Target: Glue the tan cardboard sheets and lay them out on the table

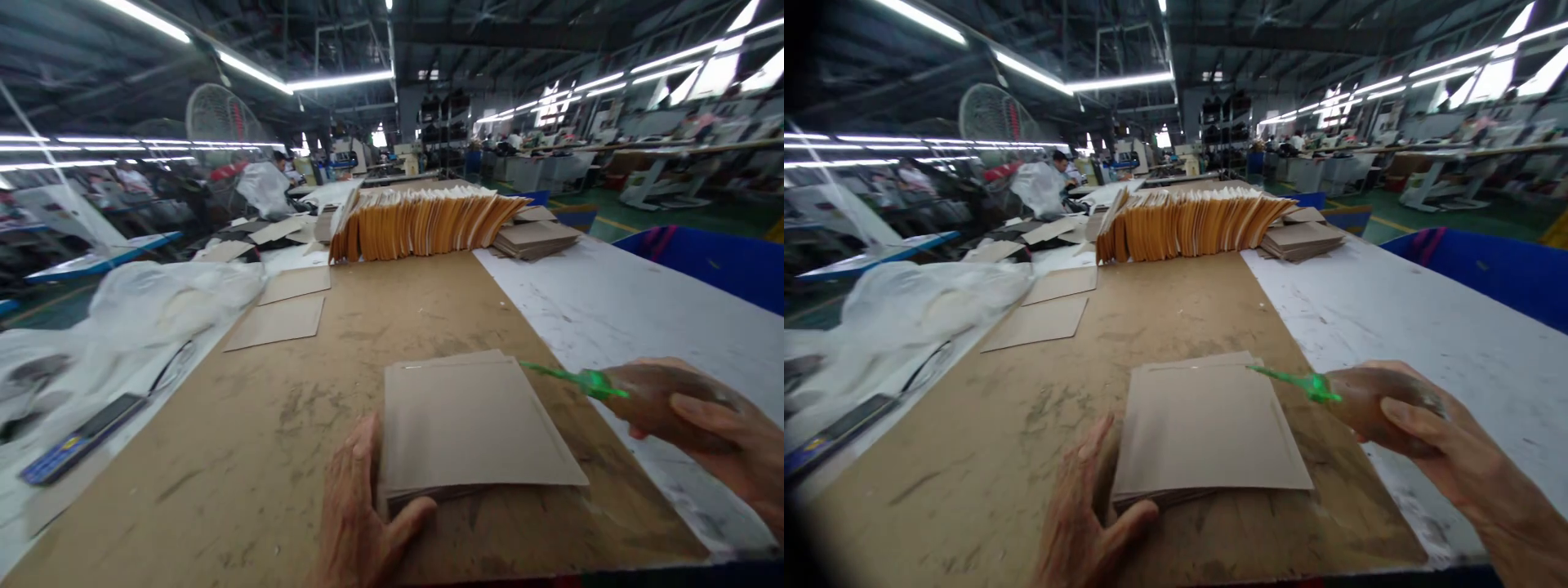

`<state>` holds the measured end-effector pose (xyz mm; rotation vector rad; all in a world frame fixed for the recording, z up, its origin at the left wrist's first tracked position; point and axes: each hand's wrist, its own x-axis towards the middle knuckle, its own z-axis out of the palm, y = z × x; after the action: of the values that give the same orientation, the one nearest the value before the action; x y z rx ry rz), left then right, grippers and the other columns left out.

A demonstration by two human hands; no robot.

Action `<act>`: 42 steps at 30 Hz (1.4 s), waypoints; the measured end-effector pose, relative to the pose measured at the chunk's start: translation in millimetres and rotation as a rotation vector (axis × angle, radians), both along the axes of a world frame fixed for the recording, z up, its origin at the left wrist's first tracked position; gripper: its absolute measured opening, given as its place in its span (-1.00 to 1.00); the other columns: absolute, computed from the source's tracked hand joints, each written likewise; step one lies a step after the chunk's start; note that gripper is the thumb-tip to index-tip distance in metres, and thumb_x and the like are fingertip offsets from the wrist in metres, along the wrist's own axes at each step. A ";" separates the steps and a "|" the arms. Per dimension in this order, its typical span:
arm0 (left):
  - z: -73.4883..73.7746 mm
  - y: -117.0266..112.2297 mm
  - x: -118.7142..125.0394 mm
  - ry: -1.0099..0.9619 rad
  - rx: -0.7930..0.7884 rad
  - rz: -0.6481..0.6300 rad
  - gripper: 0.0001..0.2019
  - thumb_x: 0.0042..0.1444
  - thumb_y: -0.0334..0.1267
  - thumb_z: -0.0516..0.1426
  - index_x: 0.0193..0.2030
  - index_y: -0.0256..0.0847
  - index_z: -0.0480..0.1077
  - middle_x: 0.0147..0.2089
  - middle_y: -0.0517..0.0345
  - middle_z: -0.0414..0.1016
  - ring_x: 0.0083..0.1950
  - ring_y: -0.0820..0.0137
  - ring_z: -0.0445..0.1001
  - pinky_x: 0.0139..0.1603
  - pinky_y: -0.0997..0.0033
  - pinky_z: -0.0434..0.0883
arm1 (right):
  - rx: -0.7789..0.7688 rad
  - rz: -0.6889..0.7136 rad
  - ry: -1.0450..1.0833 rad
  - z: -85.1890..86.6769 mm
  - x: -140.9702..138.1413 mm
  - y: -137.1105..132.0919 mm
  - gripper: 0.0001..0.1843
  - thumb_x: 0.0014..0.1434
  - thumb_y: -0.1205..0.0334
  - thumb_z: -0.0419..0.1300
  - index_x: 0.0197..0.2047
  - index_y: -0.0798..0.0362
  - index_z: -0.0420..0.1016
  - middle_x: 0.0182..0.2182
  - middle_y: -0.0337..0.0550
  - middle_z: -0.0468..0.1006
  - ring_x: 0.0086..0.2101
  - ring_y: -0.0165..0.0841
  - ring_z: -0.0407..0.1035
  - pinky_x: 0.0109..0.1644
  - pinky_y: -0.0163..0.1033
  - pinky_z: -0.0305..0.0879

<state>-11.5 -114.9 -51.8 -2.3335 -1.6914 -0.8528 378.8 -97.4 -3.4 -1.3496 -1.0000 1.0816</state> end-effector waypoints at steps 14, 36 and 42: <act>-14.9 -7.3 -12.9 0.007 0.197 -0.026 -0.57 0.01 -0.04 0.23 -0.02 -0.20 0.33 -0.10 0.04 0.52 0.00 0.16 0.43 -0.08 0.12 0.43 | 0.060 0.627 -0.421 16.3 -121.6 59.6 -0.51 0.06 -0.18 0.22 -0.13 0.05 0.36 -0.34 -0.16 0.47 -0.33 -0.26 0.33 -0.32 -0.25 0.19; -16.7 -9.5 -14.6 -0.040 0.105 -0.054 -0.59 0.05 -0.07 0.22 0.00 -0.16 0.30 -0.09 0.12 0.52 -0.03 0.24 0.43 0.07 0.16 0.24 | 0.000 0.737 -0.574 23.1 -124.4 56.1 -0.54 0.06 -0.12 0.19 -0.12 0.05 0.34 -0.33 -0.17 0.44 -0.32 -0.26 0.32 -0.30 -0.25 0.19; -16.7 -9.2 -13.1 -0.061 0.098 -0.065 -0.62 0.07 -0.10 0.21 -0.01 -0.15 0.30 -0.09 0.15 0.52 -0.04 0.27 0.44 0.07 0.18 0.21 | -0.017 0.820 -0.538 29.0 -123.5 51.2 -0.53 0.04 -0.11 0.22 -0.11 0.05 0.34 -0.35 -0.20 0.43 -0.35 -0.29 0.31 -0.33 -0.27 0.19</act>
<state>-24.6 -124.1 -68.5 -2.3311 -1.5665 -1.0042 255.3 -46.2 25.7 -1.2894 -2.0609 1.3286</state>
